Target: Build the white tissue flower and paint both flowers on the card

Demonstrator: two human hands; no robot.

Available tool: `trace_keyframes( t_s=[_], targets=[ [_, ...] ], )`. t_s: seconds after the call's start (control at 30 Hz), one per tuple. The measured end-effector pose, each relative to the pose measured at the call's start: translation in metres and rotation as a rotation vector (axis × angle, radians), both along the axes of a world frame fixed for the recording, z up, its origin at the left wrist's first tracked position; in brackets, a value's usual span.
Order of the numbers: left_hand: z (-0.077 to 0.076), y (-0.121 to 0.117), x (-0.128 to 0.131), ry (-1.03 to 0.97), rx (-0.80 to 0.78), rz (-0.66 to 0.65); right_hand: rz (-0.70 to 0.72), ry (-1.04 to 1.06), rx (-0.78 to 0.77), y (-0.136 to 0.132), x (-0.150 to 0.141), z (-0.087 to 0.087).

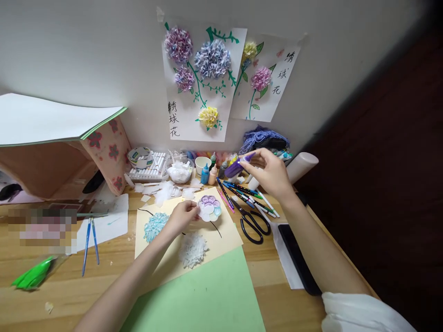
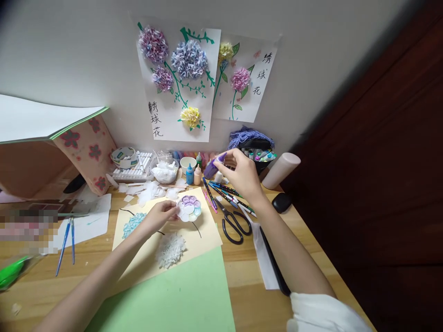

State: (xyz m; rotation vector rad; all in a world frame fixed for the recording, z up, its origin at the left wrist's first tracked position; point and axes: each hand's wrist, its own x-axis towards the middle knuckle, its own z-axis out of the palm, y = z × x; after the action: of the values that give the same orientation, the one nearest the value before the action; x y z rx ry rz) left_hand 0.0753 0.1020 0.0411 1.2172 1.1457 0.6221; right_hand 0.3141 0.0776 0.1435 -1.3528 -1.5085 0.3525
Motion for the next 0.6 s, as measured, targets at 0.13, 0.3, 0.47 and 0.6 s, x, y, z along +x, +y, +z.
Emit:
trace_keyframes(
  t_s=[0.13, 0.3, 0.47, 0.6],
  targets=[
    [0.009, -0.009, -0.022, -0.013, 0.004, 0.006, 0.046, 0.095, -0.173, -0.037, -0.005, -0.031],
    [0.021, -0.027, -0.077, 0.013, 0.034, 0.111, 0.105, 0.102, -0.307, -0.060, -0.025, -0.086],
    [0.026, -0.054, -0.133, 0.060, 0.023, 0.311, 0.153, 0.117, -0.365, -0.066, -0.044, -0.124],
    [0.020, -0.077, -0.172, 0.085, 0.029, 0.436, 0.189, 0.114, -0.402, -0.066, -0.050, -0.148]
  ],
)
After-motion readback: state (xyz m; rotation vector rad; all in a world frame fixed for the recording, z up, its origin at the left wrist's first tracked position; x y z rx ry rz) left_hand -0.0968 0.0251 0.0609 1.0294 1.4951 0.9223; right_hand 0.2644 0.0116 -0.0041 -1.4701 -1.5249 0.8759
